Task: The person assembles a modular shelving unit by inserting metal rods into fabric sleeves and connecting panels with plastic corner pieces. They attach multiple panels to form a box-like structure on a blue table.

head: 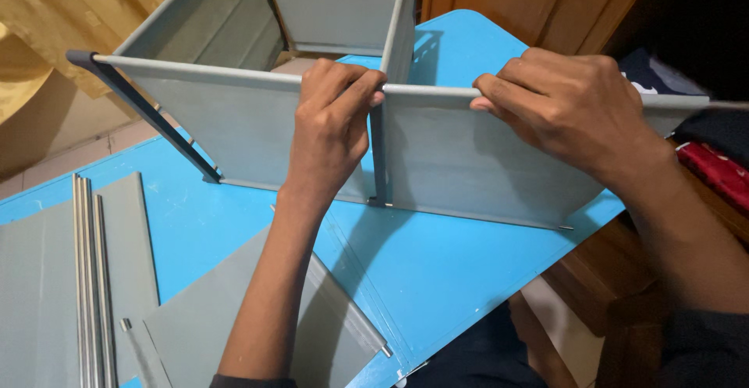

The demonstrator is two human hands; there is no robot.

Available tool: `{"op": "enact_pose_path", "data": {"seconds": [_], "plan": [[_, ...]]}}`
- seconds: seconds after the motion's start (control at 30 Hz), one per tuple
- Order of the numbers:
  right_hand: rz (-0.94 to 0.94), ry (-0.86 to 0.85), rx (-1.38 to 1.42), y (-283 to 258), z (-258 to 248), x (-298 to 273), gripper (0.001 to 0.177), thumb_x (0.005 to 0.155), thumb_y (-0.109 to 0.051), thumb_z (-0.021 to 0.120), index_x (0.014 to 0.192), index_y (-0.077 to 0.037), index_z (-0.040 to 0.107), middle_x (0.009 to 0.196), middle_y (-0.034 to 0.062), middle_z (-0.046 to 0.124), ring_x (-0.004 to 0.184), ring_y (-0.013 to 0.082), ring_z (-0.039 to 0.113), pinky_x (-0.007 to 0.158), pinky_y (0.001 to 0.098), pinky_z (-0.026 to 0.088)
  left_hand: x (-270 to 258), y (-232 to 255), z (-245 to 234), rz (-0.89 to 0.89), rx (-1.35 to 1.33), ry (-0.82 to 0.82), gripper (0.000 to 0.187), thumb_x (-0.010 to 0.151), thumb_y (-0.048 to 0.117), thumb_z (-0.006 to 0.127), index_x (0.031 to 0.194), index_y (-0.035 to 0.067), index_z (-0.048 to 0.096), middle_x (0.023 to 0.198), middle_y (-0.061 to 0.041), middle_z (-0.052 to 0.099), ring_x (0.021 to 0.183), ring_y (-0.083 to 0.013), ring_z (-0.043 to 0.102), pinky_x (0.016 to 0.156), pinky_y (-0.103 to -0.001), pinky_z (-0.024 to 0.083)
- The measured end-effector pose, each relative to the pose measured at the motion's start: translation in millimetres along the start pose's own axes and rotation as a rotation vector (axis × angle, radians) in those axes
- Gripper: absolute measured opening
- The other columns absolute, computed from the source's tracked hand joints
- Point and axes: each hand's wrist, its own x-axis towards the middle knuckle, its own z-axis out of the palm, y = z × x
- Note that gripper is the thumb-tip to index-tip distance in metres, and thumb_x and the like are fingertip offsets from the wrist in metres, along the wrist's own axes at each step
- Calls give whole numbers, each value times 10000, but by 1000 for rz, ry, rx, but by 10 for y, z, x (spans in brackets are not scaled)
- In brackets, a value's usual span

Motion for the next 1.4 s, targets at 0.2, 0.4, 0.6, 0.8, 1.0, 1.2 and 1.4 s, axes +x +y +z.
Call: {"op": "enact_pose_path", "data": {"seconds": [0.2,0.4,0.6,0.8,1.0,1.2,1.4], "plan": [[19,-13,56,4,32,18,216,1031,-299,710,1011,-90,761,780,14,678,667,154,636,533,301,508,-12,-20,63,-28,8,44,131,935,-10,754,1056,15,709,992,-60,670,958,-257,580,907,-397,473],[35,24,88,-10,51,8,201,1052,-277,715,1009,-83,745,828,16,688,711,156,650,581,307,524,-16,-29,128,-46,2,87,147,919,-26,757,1051,28,719,989,-49,681,943,-244,593,898,-384,473],[37,-4,63,-50,25,9,200,1018,-272,728,1014,-74,759,778,28,661,683,162,648,560,302,527,-36,-30,123,-65,-8,79,164,907,-31,763,1050,38,723,996,-52,684,964,-244,609,912,-385,474],[81,42,63,-126,-45,39,211,996,-290,754,1033,-82,765,799,28,672,694,171,646,564,319,514,-33,-18,82,-52,-7,47,158,956,-4,739,1107,36,716,1061,-69,689,1031,-267,629,976,-397,474],[16,104,-34,-93,-106,-6,259,869,-321,760,966,-81,772,776,28,689,673,158,658,564,300,523,-28,1,64,-48,-13,26,156,979,91,775,1107,21,718,1055,-75,697,1006,-266,626,979,-402,470],[62,29,19,-53,-62,-108,256,999,-325,755,1079,-83,778,875,39,703,762,164,668,661,302,533,-18,3,78,-40,-2,29,146,987,92,774,1112,33,729,1059,-71,704,1010,-254,631,981,-395,476],[74,10,-1,-40,-132,-154,281,946,-342,769,1066,-88,785,871,47,713,762,177,673,656,322,534,-24,-2,59,-36,3,13,154,989,80,770,1130,30,731,1074,-78,707,1025,-255,634,993,-394,477]]}}
